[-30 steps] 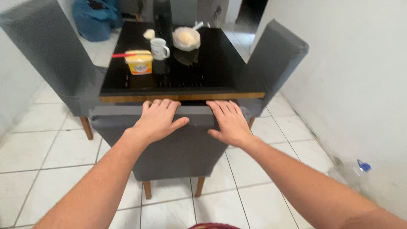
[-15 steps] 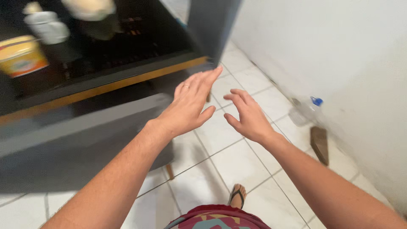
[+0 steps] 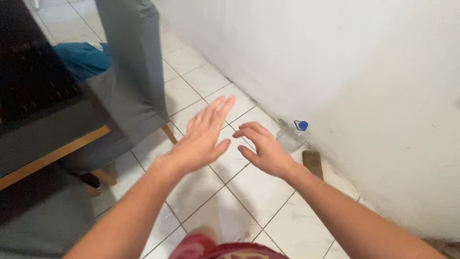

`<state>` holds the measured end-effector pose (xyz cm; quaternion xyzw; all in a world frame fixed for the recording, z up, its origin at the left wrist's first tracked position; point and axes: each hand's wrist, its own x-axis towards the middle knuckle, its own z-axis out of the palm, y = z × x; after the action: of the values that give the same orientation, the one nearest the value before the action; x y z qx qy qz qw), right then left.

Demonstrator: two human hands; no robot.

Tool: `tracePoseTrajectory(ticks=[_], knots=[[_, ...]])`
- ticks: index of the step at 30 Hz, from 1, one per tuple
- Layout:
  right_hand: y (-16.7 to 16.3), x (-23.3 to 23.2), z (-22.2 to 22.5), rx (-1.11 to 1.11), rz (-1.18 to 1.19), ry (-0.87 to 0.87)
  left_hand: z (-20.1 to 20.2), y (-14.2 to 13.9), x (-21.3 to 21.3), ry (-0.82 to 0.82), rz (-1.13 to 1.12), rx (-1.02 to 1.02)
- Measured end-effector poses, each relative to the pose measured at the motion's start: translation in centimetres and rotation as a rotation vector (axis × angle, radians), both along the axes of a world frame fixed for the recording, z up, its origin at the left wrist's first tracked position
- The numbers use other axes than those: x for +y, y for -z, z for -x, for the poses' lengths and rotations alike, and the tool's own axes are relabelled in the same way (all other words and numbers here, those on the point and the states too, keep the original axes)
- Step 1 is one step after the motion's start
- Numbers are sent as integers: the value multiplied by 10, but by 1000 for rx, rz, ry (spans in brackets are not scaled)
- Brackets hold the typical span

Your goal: The person pushes gray upholstered chairs under a glass dining table and repositions them, then carries a white metal chair across a concrete-floored workshop area and moves a wooden chair against the wall, rearranging the furniture layout.

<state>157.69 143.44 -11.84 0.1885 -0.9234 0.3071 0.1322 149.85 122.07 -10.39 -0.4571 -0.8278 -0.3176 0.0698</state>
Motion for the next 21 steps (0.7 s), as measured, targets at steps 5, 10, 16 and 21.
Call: tracePoseTrajectory(ticks=[5,10,16,21], knots=[[26,50,107,-131,-16,2,117,22,39,-121,11,68],[40,84,243,-56,-134,-193,262,23,55,-399,45,23],[5,107,408,-124,-88,-238,421,-9,15,-711,16,170],[-7,104,546,-410,-37,-228,525,-20,-10,-962,283,-14]])
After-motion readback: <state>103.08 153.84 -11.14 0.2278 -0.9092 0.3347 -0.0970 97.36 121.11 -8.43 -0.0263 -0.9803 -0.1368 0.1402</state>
